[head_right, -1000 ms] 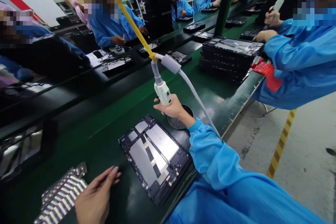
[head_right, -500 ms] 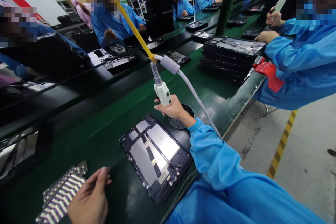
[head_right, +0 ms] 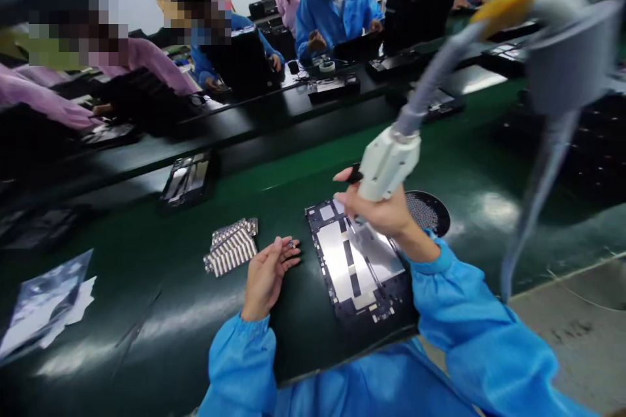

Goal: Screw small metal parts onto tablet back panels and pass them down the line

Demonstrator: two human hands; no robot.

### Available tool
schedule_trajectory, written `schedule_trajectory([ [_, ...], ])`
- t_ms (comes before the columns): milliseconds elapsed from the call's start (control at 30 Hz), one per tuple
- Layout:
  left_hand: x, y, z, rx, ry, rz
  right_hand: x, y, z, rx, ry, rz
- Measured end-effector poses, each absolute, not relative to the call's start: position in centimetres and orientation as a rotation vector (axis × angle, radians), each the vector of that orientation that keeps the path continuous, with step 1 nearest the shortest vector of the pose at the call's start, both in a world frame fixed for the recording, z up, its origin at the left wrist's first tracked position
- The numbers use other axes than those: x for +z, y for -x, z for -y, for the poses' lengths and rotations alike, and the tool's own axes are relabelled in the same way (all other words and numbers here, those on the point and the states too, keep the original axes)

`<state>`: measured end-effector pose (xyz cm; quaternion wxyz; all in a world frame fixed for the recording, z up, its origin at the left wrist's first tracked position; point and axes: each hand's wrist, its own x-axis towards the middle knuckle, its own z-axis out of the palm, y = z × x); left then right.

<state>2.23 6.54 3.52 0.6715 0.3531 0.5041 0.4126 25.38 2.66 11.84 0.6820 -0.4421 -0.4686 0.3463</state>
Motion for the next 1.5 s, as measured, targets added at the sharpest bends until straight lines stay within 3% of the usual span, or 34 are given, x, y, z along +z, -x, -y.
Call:
schedule_trajectory([
  [200, 2.9, -2.1, -6.4, 0.939, -0.858, -1.112, 10.6, -19.9, -5.8, 0.949, 1.081, 1.202],
  [1500, 2.9, -2.5, -6.2, 0.979, -0.863, -1.052, 8.5, -17.0, -7.0, 0.956, 1.122, 1.212],
])
